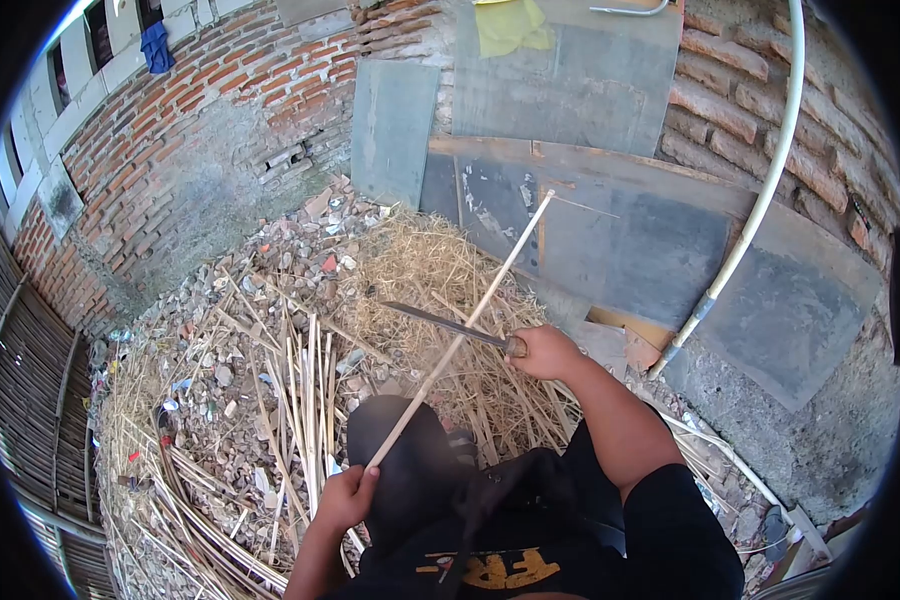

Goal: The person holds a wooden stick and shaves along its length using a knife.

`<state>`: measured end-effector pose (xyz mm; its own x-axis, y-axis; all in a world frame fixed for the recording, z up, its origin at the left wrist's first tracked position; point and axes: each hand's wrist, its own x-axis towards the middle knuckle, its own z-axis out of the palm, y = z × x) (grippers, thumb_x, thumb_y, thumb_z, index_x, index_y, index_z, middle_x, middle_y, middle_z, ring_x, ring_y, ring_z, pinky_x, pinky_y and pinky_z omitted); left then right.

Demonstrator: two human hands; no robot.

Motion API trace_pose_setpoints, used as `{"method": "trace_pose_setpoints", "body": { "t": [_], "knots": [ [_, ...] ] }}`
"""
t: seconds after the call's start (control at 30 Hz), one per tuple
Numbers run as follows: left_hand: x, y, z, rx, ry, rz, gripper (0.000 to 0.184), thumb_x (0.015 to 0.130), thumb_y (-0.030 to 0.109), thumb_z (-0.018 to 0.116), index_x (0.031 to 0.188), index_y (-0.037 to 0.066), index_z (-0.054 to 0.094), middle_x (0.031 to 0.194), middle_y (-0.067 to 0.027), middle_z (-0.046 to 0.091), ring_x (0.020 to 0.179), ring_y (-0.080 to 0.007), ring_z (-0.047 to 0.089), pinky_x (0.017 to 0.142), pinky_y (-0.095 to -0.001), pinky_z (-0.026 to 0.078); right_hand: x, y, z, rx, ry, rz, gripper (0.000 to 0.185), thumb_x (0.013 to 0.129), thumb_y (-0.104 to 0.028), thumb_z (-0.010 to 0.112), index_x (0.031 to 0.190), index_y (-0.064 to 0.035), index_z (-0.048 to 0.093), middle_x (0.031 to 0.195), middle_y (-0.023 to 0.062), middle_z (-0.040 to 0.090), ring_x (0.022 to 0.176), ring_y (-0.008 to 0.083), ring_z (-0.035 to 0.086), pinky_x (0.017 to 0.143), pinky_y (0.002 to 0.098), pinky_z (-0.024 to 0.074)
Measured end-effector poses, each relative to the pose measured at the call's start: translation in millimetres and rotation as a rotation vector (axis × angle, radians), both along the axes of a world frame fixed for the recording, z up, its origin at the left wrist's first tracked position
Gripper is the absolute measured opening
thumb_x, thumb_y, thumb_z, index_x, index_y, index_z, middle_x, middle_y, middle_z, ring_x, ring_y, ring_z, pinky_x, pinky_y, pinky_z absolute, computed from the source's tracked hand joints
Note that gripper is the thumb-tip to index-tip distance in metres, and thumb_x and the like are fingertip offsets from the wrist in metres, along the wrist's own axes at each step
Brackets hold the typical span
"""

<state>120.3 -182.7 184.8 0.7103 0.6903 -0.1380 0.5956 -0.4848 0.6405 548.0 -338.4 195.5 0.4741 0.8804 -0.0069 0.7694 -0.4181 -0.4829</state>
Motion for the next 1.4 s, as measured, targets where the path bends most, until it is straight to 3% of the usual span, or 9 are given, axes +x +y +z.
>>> {"method": "trace_pose_setpoints", "body": {
  "t": [0.1, 0.2, 0.4, 0.43, 0.53, 0.8, 0.9, 1.07, 1.4],
  "knots": [
    [3.5, -3.2, 8.2, 0.039, 0.007, -0.024, 0.048, 0.107, 0.038, 0.057, 0.080, -0.001, 0.064, 0.069, -0.0195, 0.064, 0.064, -0.0317, 0.064, 0.063, -0.0432, 0.049, -21.3, 1.6, 10.8, -0.058, -0.046, 0.084, 0.036, 0.085, -0.042, 0.077, 0.109, -0.0148, 0.073, 0.090, 0.0163, 0.074, 0.093, 0.0387, 0.072, 0.081, 0.0512, 0.0565],
    [5.6, -6.1, 14.0, 0.029, -0.009, -0.011, 0.047, 0.106, 0.038, 0.058, 0.077, 0.001, 0.061, 0.067, -0.0239, 0.062, 0.066, -0.0443, 0.064, 0.062, -0.0486, 0.048, -32.2, 5.4, 14.9, -0.132, -0.131, 0.161, 0.036, 0.085, -0.042, 0.077, 0.108, -0.0157, 0.074, 0.089, 0.0155, 0.074, 0.092, 0.0381, 0.072, 0.080, 0.0515, 0.0561],
    [1.4, -3.5, 1.6, 0.063, -0.058, -0.015, 0.048, 0.106, 0.038, 0.058, 0.075, 0.001, 0.059, 0.064, -0.0247, 0.059, 0.063, -0.0457, 0.062, 0.060, -0.0494, 0.047, -1.1, 8.2, -2.2, 0.016, 0.096, 0.037, 0.038, 0.085, -0.043, 0.078, 0.107, -0.0118, 0.074, 0.091, 0.0168, 0.074, 0.091, 0.0385, 0.072, 0.082, 0.0493, 0.0565],
    [1.3, -4.5, 2.5, 0.058, -0.050, -0.010, 0.048, 0.106, 0.038, 0.058, 0.075, 0.001, 0.059, 0.064, -0.0248, 0.059, 0.063, -0.0459, 0.062, 0.059, -0.0495, 0.046, 3.0, 7.3, -7.6, 0.100, 0.076, 0.008, 0.041, 0.085, -0.041, 0.080, 0.106, -0.0063, 0.074, 0.090, 0.0215, 0.073, 0.089, 0.0404, 0.071, 0.080, 0.0477, 0.0559],
    [3.6, -5.5, 6.1, 0.045, -0.037, -0.003, 0.049, 0.106, 0.038, 0.058, 0.074, 0.000, 0.058, 0.063, -0.0252, 0.058, 0.063, -0.0463, 0.061, 0.059, -0.0497, 0.046, 5.1, 3.9, -10.1, 0.061, 0.077, -0.052, 0.042, 0.085, -0.041, 0.079, 0.109, -0.0072, 0.074, 0.093, 0.0217, 0.073, 0.092, 0.0411, 0.071, 0.082, 0.0488, 0.0562],
    [4.3, -1.4, 4.2, 0.039, -0.034, -0.023, 0.049, 0.106, 0.036, 0.059, 0.074, 0.000, 0.057, 0.062, -0.0249, 0.057, 0.060, -0.0449, 0.060, 0.057, -0.0487, 0.045, -23.6, 2.6, 16.0, -0.098, -0.049, 0.094, 0.033, 0.084, -0.038, 0.078, 0.098, -0.0091, 0.073, 0.093, 0.0160, 0.074, 0.092, 0.0386, 0.071, 0.080, 0.0497, 0.0558],
    [6.0, -6.0, 12.4, 0.066, 0.019, -0.031, 0.050, 0.108, 0.037, 0.056, 0.077, -0.002, 0.060, 0.064, -0.0202, 0.059, 0.058, -0.0326, 0.060, 0.060, -0.0455, 0.046, -10.2, 6.5, 9.6, -0.050, 0.091, 0.103, 0.033, 0.083, -0.038, 0.079, 0.098, -0.0090, 0.073, 0.092, 0.0160, 0.074, 0.090, 0.0382, 0.071, 0.079, 0.0488, 0.0552],
    [6.5, -9.0, 15.5, 0.073, -0.053, -0.029, 0.047, 0.106, 0.035, 0.059, 0.074, 0.000, 0.058, 0.061, -0.0235, 0.057, 0.057, -0.0412, 0.059, 0.057, -0.0465, 0.045, 12.2, 4.9, -7.3, 0.019, 0.262, -0.081, 0.036, 0.084, -0.037, 0.078, 0.106, -0.0088, 0.075, 0.095, 0.0185, 0.074, 0.091, 0.0387, 0.071, 0.081, 0.0483, 0.0555],
    [8.5, -7.8, 13.1, 0.055, -0.035, -0.021, 0.048, 0.106, 0.035, 0.060, 0.073, 0.000, 0.057, 0.058, -0.0211, 0.055, 0.052, -0.0364, 0.057, 0.054, -0.0456, 0.044, -33.2, 4.0, 26.9, -0.136, -0.086, 0.197, 0.030, 0.084, -0.038, 0.078, 0.101, -0.0139, 0.075, 0.091, 0.0164, 0.073, 0.093, 0.0377, 0.072, 0.082, 0.0513, 0.0561]
  ]
}}
